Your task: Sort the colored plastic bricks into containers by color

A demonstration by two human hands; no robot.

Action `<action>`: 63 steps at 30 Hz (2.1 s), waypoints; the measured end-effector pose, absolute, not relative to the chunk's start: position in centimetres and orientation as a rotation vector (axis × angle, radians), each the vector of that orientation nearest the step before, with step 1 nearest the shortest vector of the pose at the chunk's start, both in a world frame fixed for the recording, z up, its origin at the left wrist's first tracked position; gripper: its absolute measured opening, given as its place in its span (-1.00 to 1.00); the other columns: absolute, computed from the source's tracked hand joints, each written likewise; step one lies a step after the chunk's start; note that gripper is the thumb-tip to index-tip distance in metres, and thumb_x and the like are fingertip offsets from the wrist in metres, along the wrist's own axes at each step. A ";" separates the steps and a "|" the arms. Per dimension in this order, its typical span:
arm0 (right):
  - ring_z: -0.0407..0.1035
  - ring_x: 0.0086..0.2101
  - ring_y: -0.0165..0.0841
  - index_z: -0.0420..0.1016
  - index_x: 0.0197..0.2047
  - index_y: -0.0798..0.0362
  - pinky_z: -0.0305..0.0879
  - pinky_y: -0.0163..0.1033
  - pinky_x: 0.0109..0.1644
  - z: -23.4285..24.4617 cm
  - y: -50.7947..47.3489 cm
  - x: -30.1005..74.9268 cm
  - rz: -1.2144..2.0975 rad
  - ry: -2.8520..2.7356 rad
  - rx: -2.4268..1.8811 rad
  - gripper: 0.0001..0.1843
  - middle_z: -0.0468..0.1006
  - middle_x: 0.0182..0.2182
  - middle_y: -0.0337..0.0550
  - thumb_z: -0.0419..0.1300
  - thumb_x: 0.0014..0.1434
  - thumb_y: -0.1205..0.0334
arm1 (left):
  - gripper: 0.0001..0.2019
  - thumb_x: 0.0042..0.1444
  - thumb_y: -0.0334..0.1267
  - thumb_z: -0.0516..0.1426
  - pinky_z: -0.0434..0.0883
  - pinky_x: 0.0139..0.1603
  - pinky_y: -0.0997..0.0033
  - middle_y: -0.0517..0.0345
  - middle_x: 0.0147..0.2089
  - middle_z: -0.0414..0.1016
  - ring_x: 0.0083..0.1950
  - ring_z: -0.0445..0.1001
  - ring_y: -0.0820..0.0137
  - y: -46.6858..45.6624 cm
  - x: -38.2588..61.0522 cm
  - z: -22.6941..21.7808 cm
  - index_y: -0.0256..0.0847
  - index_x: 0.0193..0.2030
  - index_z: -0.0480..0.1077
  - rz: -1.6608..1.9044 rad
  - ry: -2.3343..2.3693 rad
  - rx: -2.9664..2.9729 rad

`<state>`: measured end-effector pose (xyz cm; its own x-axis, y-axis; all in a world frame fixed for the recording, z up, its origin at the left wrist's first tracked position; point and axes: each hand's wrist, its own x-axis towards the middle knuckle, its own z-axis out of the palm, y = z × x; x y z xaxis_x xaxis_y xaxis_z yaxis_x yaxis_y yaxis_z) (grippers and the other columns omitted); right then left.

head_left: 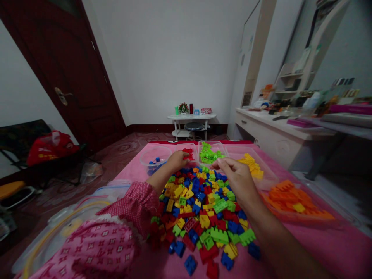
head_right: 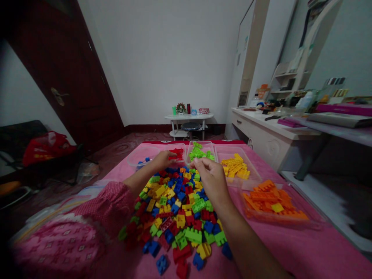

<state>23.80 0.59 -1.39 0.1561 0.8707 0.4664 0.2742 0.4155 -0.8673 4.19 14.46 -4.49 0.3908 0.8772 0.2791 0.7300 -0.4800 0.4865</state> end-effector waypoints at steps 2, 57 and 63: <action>0.40 -0.42 -0.31 0.52 -0.47 0.10 0.28 -0.26 -0.34 -1.4 0.8 24.0 0.601 -1.481 -1.160 -0.69 0.55 -0.50 -0.16 0.11 0.08 0.06 | -0.68 -0.01 -0.26 0.14 0.30 -0.07 0.43 -0.01 -0.10 0.54 -0.11 0.44 0.29 12.7 4.4 -3.9 -0.27 -0.09 0.50 0.817 1.397 2.362; 0.39 -0.08 -0.26 0.50 -0.08 0.04 0.25 -0.21 -0.02 -7.0 3.4 22.3 0.280 -1.938 -1.453 -0.58 0.52 -0.06 -0.12 0.01 0.00 0.38 | -0.55 0.05 -0.52 -0.01 0.23 0.14 0.28 -0.01 0.04 0.46 0.10 0.33 0.27 6.6 1.4 -6.0 -0.20 0.08 0.39 0.688 1.712 2.586; 0.36 0.00 -0.24 0.39 0.11 -0.13 0.24 -0.19 0.02 -6.7 2.7 21.8 0.220 -2.210 -1.581 -0.44 0.44 0.07 -0.22 0.02 0.03 0.37 | -0.50 -0.02 -0.54 0.05 0.24 0.11 0.33 0.02 0.09 0.40 0.12 0.31 0.28 7.1 1.2 -7.4 -0.12 0.08 0.38 0.588 1.767 2.586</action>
